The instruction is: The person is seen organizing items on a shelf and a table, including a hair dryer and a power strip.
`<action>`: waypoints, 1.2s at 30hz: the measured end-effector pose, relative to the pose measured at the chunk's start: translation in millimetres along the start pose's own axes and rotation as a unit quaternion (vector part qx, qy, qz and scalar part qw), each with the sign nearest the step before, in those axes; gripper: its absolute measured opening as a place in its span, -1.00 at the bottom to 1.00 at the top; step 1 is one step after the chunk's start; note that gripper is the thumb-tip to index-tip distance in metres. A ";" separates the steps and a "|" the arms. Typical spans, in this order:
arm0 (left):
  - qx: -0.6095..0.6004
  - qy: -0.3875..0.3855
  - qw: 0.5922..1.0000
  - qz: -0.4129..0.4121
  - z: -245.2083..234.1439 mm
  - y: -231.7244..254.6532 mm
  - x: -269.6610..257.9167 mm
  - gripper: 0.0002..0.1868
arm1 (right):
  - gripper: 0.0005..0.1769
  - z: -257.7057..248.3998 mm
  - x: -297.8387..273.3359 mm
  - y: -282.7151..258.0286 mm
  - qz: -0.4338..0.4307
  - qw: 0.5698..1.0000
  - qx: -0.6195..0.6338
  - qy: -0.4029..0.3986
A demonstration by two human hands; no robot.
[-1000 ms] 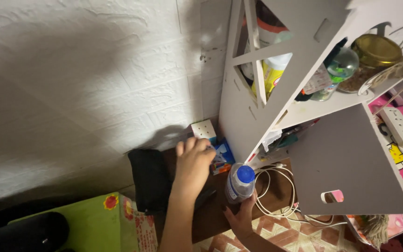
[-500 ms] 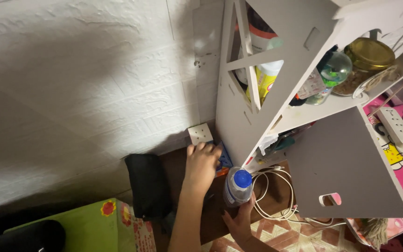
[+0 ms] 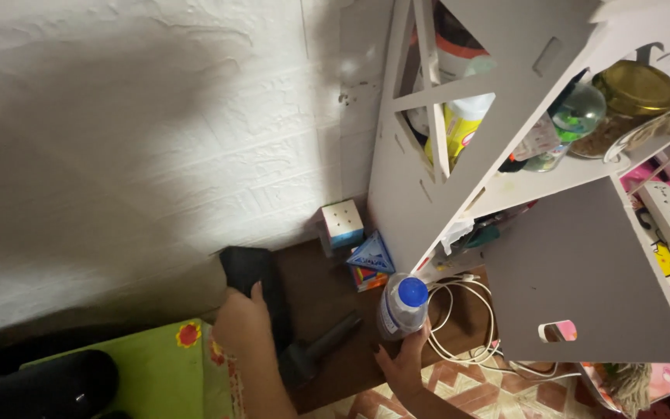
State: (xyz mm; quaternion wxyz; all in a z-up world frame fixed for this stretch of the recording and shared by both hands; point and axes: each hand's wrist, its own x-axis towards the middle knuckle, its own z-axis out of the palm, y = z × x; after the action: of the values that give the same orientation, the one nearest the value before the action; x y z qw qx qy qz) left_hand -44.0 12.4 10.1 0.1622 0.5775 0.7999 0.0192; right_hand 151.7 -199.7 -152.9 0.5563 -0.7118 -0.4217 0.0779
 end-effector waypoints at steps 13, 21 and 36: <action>0.029 0.264 0.960 0.084 43.4 46.6 -6.9 -0.57 | 0.26 -7.3 10.8 -32.3 0.065 0.992 0.111 0.006; -0.020 0.008 1.000 0.014 18.8 70.0 -11.4 -0.80 | 0.26 -8.0 10.5 -29.8 0.028 0.997 0.070 0.007; -0.084 0.262 0.916 0.293 18.7 47.1 -66.1 -0.51 | 0.20 -2.0 4.8 1.4 -0.020 0.998 0.051 0.021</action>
State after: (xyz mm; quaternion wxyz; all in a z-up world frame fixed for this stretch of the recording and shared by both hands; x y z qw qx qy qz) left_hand 23.0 -36.4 18.3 -0.0181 0.7443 0.6042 0.2838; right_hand 156.6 -197.9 -151.7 0.6025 -0.6752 -0.4194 0.0729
